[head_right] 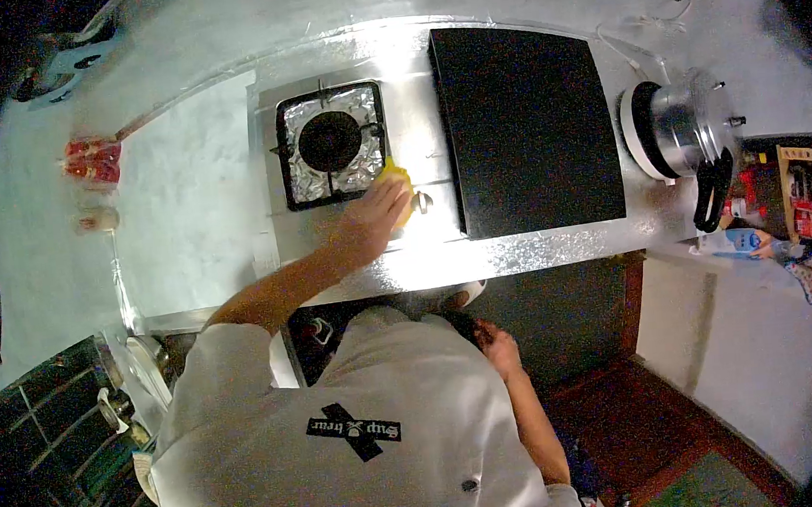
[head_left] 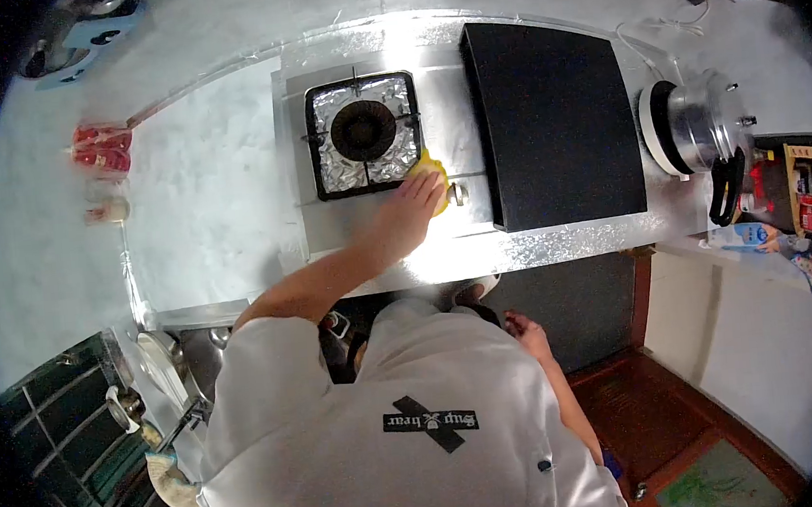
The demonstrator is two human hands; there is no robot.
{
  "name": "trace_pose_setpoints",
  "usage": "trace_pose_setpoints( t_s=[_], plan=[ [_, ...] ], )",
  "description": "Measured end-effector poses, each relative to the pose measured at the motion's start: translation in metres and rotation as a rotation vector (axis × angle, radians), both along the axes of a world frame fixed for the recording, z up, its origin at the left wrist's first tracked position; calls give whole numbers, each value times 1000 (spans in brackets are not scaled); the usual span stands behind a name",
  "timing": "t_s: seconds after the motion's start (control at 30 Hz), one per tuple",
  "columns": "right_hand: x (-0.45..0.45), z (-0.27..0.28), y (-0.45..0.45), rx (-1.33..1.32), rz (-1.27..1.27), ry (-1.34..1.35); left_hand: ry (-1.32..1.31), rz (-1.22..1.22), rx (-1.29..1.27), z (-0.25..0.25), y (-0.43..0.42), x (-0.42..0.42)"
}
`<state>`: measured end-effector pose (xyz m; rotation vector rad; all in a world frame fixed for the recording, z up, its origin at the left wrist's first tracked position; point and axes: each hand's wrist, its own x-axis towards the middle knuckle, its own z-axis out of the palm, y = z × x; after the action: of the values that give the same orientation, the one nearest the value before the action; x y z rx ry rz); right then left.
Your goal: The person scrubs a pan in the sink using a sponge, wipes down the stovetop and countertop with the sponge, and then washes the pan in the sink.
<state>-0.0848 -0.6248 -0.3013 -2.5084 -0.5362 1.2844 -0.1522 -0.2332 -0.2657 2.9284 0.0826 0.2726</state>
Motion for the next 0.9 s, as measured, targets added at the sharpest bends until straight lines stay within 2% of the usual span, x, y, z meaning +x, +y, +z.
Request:
trace_pose_setpoints(
  t_s=[0.07,0.1,0.2,0.27,0.33,0.47,0.57,0.63,0.7,0.77,0.9],
  plan=[
    [-11,-64,-41,231,-143,81,117,23,-53,9,-5,-17],
    [-12,-55,-35,233,-143,85,226,47,-107,11,-5,-22],
    [-8,-7,0,185,-69,79,122,86,-152,9,-7,-34],
    [-1,10,18,39,101,36,138,93,-179,4,-20,-32],
    [4,22,35,44,85,16,145,101,-199,1,-35,-23],
    [9,15,39,97,62,-28,189,96,-246,0,-50,-15],
    [10,30,49,44,76,3,170,130,-241,-6,-52,-18],
    [9,20,44,58,83,-2,82,159,-339,2,-48,-17],
    [5,13,42,73,81,-1,66,145,-337,11,-44,-14],
    [4,11,42,68,182,5,49,139,-342,12,-45,-12],
    [3,20,52,74,130,37,134,122,-282,6,-47,-23]
  ],
)
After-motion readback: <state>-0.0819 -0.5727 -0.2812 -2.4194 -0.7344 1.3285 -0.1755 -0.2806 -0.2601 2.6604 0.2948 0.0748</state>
